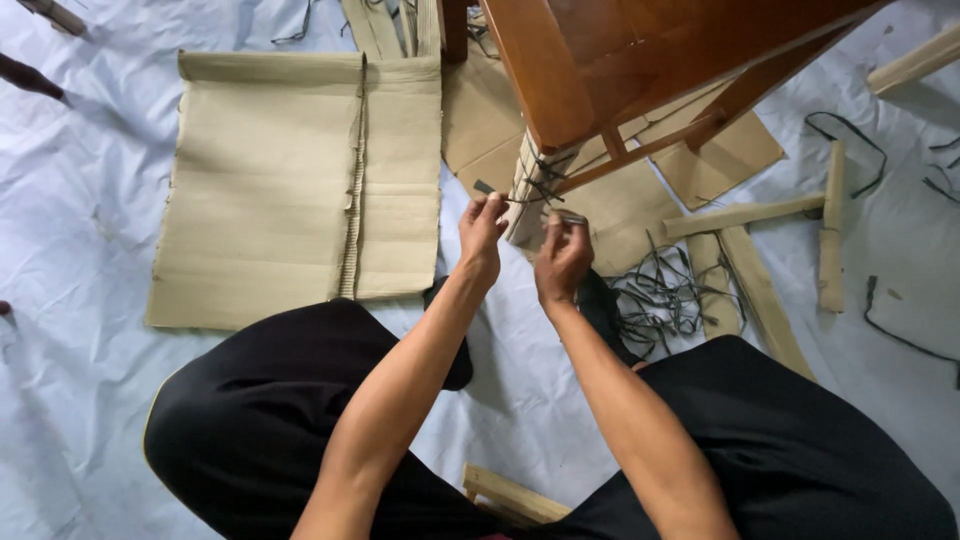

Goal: The person wraps a furniture leg with cardboard strips and secures them by tying a dark cord around the cardboard.

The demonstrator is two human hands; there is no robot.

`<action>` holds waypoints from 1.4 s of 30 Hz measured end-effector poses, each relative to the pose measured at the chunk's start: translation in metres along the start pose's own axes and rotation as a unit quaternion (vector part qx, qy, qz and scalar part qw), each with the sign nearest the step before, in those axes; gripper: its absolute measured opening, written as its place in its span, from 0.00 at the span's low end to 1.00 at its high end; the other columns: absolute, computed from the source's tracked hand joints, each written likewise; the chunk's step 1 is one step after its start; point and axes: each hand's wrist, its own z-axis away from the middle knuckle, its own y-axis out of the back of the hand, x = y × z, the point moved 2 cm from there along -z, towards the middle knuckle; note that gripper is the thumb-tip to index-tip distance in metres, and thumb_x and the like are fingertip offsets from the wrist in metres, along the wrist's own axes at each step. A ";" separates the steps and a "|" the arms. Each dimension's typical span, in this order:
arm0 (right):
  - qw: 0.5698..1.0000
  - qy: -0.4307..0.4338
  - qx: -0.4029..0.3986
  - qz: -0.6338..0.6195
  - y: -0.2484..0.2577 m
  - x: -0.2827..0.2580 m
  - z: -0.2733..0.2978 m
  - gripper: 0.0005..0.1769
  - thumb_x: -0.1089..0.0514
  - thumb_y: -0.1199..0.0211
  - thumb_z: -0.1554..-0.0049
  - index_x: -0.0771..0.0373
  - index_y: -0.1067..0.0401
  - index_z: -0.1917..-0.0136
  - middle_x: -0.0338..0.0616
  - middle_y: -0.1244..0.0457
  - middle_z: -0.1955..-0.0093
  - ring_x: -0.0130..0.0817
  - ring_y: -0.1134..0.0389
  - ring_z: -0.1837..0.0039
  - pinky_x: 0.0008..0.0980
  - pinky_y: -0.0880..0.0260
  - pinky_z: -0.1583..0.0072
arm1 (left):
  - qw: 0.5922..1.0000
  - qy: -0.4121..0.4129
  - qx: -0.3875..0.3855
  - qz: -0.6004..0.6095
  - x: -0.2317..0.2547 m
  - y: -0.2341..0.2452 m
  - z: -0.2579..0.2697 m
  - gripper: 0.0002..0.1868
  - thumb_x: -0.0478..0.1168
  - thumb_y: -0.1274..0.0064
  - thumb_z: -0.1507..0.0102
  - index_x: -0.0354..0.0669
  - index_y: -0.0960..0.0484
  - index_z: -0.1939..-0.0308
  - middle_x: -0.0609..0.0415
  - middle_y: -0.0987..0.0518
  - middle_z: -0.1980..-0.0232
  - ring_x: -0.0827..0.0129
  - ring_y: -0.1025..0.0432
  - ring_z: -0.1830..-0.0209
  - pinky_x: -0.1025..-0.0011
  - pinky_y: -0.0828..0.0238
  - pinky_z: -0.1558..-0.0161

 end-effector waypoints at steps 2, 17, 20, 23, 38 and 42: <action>0.989 -0.136 0.036 -0.040 -0.004 0.034 0.002 0.10 0.56 0.41 0.34 0.67 0.29 0.50 0.45 0.31 0.56 0.34 0.27 0.56 0.34 0.27 0.53 | 0.998 -0.017 0.018 0.055 0.007 -0.003 -0.004 0.08 0.44 0.46 0.30 0.44 0.20 0.56 0.56 0.18 0.52 0.76 0.25 0.55 0.74 0.30 0.57; 0.962 0.088 0.143 0.214 0.027 0.009 -0.011 0.18 0.55 0.39 0.33 0.71 0.36 0.39 0.65 0.37 0.42 0.57 0.35 0.38 0.46 0.35 0.34 | 0.956 0.033 0.006 0.291 -0.007 -0.005 -0.041 0.03 0.35 0.54 0.30 0.40 0.32 0.55 0.50 0.24 0.56 0.62 0.26 0.58 0.57 0.22 0.46; 0.982 0.072 -0.018 0.171 0.006 0.002 -0.013 0.23 0.55 0.39 0.38 0.73 0.36 0.36 0.66 0.38 0.37 0.61 0.39 0.33 0.50 0.42 0.31 | 0.952 0.038 0.015 0.303 0.000 -0.006 -0.041 0.04 0.36 0.56 0.28 0.38 0.31 0.56 0.48 0.25 0.56 0.60 0.26 0.58 0.56 0.21 0.45; 0.947 0.124 -0.045 0.293 -0.011 0.017 -0.016 0.22 0.50 0.37 0.37 0.71 0.34 0.41 0.63 0.34 0.46 0.61 0.35 0.40 0.53 0.38 0.33 | 0.955 0.063 0.019 0.290 0.003 -0.009 -0.045 0.08 0.38 0.59 0.28 0.35 0.31 0.56 0.46 0.25 0.58 0.57 0.25 0.61 0.57 0.21 0.47; 0.948 -0.264 -0.030 -0.176 -0.027 0.062 -0.010 0.14 0.55 0.40 0.38 0.70 0.23 0.52 0.40 0.31 0.56 0.27 0.34 0.53 0.29 0.33 0.49 | 0.875 -0.287 -0.038 -0.389 0.074 -0.036 0.037 0.10 0.38 0.40 0.39 0.32 0.21 0.61 0.46 0.18 0.67 0.64 0.23 0.70 0.65 0.26 0.65; 0.903 -0.341 -0.017 -0.263 -0.033 0.052 0.000 0.12 0.54 0.41 0.37 0.65 0.23 0.53 0.34 0.34 0.59 0.20 0.41 0.60 0.24 0.40 0.58 | 0.878 -0.277 -0.022 -0.391 0.066 -0.030 0.030 0.07 0.37 0.39 0.39 0.34 0.16 0.62 0.45 0.18 0.65 0.64 0.21 0.70 0.67 0.25 0.64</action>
